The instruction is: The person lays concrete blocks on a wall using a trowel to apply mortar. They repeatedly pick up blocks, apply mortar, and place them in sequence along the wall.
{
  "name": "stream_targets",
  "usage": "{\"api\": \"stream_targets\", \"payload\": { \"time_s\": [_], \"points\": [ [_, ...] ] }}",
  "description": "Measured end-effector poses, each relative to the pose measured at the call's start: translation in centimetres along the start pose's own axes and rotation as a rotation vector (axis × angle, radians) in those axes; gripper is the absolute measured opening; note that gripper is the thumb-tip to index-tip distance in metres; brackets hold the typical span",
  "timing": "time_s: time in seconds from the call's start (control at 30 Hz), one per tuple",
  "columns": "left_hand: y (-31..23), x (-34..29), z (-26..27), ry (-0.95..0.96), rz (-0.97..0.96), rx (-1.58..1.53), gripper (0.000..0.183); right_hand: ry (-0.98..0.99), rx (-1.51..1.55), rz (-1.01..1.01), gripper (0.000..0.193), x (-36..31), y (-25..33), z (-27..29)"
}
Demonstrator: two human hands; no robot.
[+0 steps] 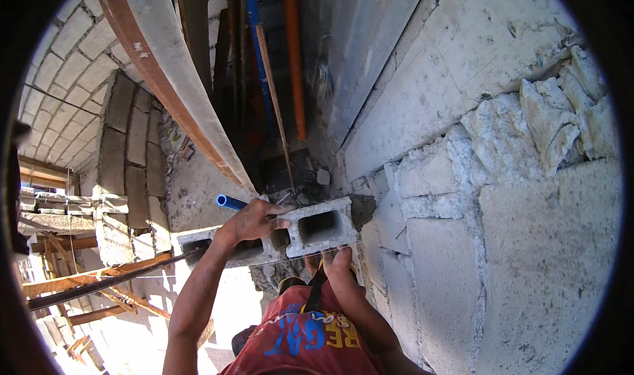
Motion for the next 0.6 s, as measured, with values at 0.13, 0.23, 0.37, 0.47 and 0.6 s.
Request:
{"api": "stream_targets", "payload": {
  "time_s": [0.13, 0.23, 0.37, 0.47, 0.6],
  "points": [
    [-0.9, 0.4, 0.2, 0.027, -0.070, 0.042, 0.044, -0.062, -0.030, -0.023, 0.033, 0.3, -0.2, 0.5],
    [-0.4, 0.6, 0.4, 0.018, -0.037, 0.005, 0.043, -0.052, -0.013, -0.036, 0.032, 0.5, 0.1, 0.3],
    [-0.6, 0.7, 0.4, 0.005, -0.098, -0.038, 0.040, -0.047, 0.039, -0.075, 0.034, 0.3, 0.4, -0.4],
    [-0.6, 0.8, 0.5, -0.025, -0.127, -0.075, 0.039, -0.062, 0.024, -0.074, 0.035, -0.1, 0.5, -0.8],
    [-0.5, 1.0, 0.0, 0.012, -0.125, -0.045, 0.040, -0.126, 0.043, -0.072, 0.035, -0.2, 0.4, -0.4]
  ]
}}
Point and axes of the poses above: each hand's wrist, its own x-axis towards the middle knuckle, its own z-axis out of the back of the hand, y = z × x, the point moved 9 cm from there along x, towards the middle knuckle, and after that the axes turned 7 degrees about -z, right-handed, at the moved point
